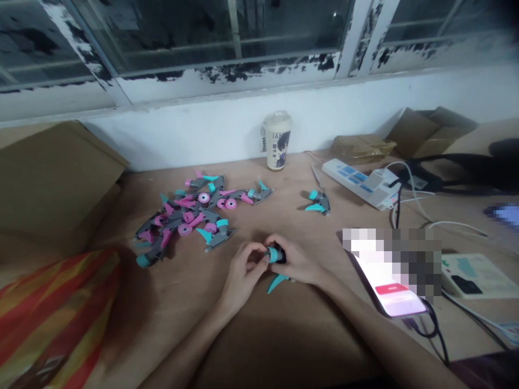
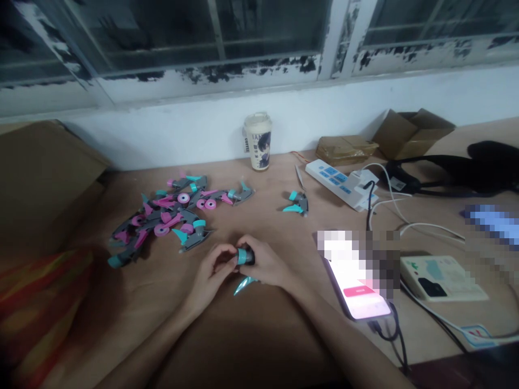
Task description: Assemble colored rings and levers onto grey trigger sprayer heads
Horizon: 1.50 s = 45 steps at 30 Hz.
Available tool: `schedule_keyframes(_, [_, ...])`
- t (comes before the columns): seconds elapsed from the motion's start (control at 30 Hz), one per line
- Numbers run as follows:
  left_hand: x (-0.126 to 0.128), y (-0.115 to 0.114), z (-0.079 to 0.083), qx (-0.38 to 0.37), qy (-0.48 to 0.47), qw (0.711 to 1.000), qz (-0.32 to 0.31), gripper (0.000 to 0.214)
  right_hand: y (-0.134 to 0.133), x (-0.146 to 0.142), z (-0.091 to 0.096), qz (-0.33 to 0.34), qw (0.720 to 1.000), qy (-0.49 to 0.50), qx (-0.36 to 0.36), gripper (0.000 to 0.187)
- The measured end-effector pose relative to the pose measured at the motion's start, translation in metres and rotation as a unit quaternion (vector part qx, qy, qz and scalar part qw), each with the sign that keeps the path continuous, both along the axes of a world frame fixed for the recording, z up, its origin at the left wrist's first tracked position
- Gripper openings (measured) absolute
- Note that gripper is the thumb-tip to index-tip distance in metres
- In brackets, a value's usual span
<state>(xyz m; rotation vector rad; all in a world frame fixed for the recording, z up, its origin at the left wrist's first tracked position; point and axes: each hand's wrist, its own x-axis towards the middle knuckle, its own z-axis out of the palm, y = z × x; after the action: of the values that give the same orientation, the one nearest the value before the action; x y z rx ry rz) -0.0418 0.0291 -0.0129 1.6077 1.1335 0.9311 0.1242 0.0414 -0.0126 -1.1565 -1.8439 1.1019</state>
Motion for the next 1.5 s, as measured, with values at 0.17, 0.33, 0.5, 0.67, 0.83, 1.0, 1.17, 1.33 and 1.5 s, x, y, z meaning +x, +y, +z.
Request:
schedule_keyframes(0.17, [0.0019,-0.0016,-0.0026,0.055,-0.003,0.998,0.041,0.013,0.0007,0.0000,-0.0046,-0.012,1.000,0.003,0.003,0.029])
schedule_keyframes(0.33, [0.0032,-0.0029,-0.0015,0.070,0.013,0.996,0.053,0.013,0.0014,0.0000,-0.0091,-0.017,1.000,-0.001,0.015,0.028])
schedule_keyframes(0.5, [0.0029,-0.0047,0.0009,0.066,0.042,0.996,0.041,0.013,0.0010,-0.0004,-0.0091,-0.014,0.999,-0.004,0.030,0.030])
schedule_keyframes(0.67, [0.0002,-0.0031,0.0021,0.068,0.073,0.995,0.023,0.013,0.0004,-0.0023,-0.0064,-0.008,0.999,-0.008,0.037,0.028])
schedule_keyframes(0.83, [0.0000,-0.0005,0.0023,0.039,0.045,0.998,0.013,0.012,0.0007,-0.0015,-0.0070,-0.005,0.999,-0.009,0.035,0.027])
schedule_keyframes(1.0, [0.0001,0.0012,0.0017,0.002,0.024,1.000,0.009,0.011,0.0007,-0.0006,-0.0078,-0.005,1.000,-0.005,0.027,0.028])
schedule_keyframes(1.17, [-0.0002,0.0029,-0.0004,-0.029,0.002,1.000,0.005,0.011,0.0004,-0.0007,-0.0054,0.000,1.000,-0.002,0.025,0.025])
schedule_keyframes(1.33, [0.0013,0.0023,0.0023,-0.022,0.017,1.000,-0.006,0.007,0.0002,-0.0003,-0.0031,0.010,1.000,-0.003,0.022,0.025])
schedule_keyframes(1.5, [0.0030,0.0003,0.0018,-0.018,-0.001,1.000,0.018,0.011,0.0006,0.0004,-0.0084,-0.013,1.000,-0.003,0.016,0.027])
